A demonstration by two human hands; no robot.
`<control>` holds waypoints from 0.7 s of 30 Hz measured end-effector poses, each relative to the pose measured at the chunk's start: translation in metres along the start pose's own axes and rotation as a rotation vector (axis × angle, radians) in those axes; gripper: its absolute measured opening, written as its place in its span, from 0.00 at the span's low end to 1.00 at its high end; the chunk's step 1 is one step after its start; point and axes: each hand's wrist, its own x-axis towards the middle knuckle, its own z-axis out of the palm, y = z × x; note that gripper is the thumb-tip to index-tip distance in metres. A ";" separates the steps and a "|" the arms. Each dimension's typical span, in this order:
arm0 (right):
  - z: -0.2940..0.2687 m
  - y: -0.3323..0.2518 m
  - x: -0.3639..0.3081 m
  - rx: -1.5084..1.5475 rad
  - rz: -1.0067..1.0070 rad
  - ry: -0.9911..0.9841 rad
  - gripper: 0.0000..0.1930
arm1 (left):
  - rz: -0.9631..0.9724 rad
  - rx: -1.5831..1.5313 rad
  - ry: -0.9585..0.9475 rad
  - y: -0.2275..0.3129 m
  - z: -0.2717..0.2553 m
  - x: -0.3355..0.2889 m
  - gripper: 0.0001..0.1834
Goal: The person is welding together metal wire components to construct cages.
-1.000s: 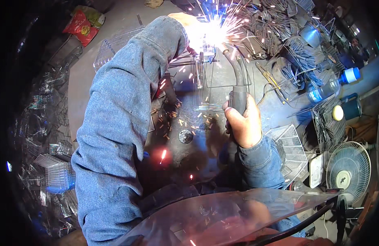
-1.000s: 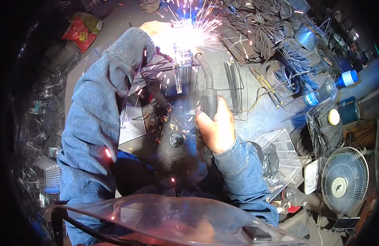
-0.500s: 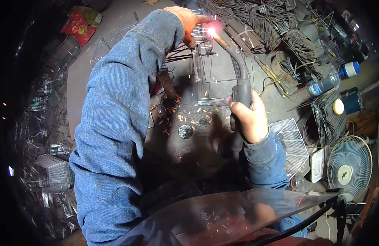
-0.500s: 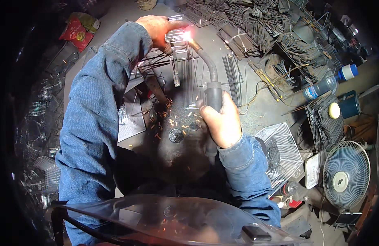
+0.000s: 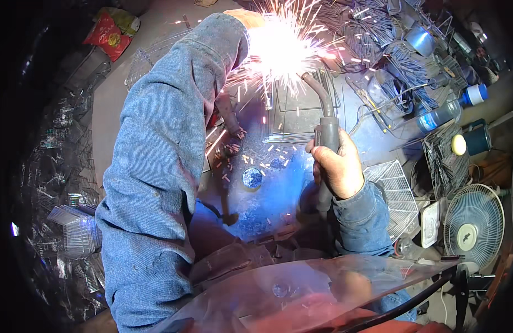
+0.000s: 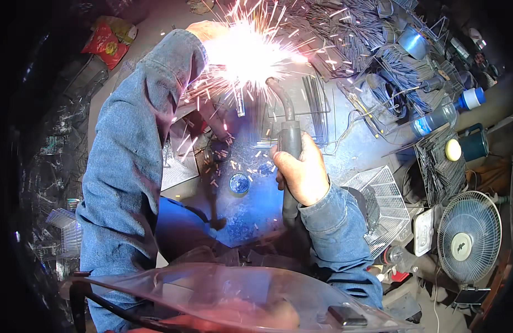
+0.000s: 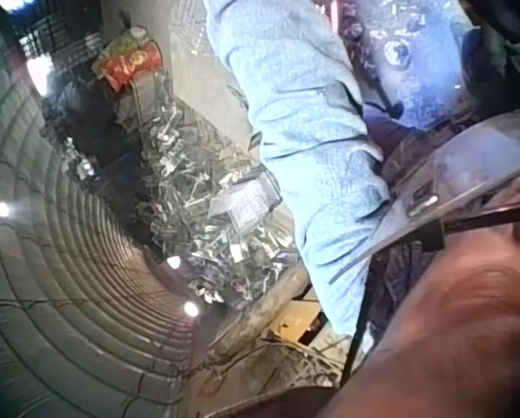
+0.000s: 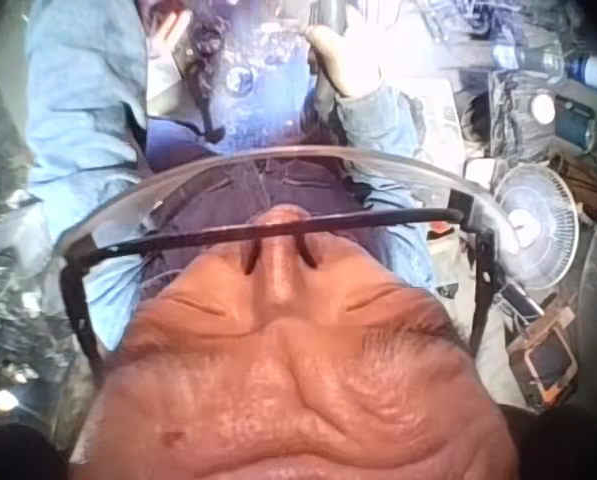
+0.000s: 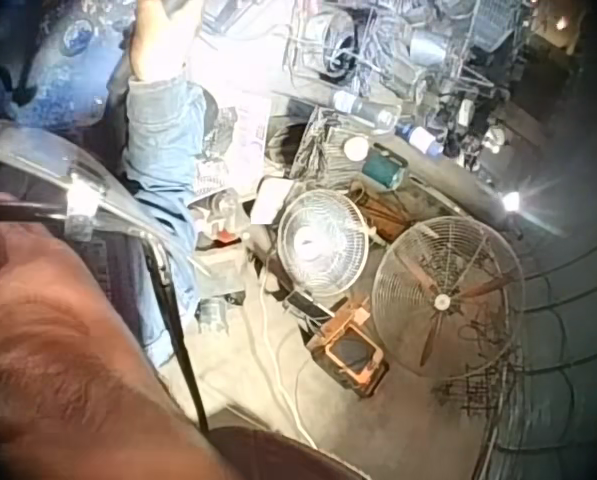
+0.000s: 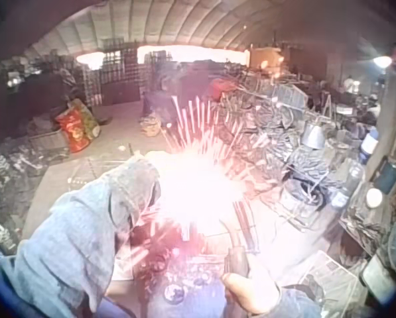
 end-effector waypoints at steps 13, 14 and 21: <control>0.002 -0.003 0.001 -0.022 -0.012 -0.010 0.16 | 0.049 0.030 0.034 -0.002 0.004 0.001 0.54; 0.002 -0.003 0.001 -0.021 -0.018 -0.008 0.16 | 0.034 0.029 0.037 0.000 0.005 0.000 0.54; -0.005 -0.002 0.006 -0.078 -0.037 0.064 0.16 | -0.036 0.009 0.048 -0.002 0.019 -0.003 0.40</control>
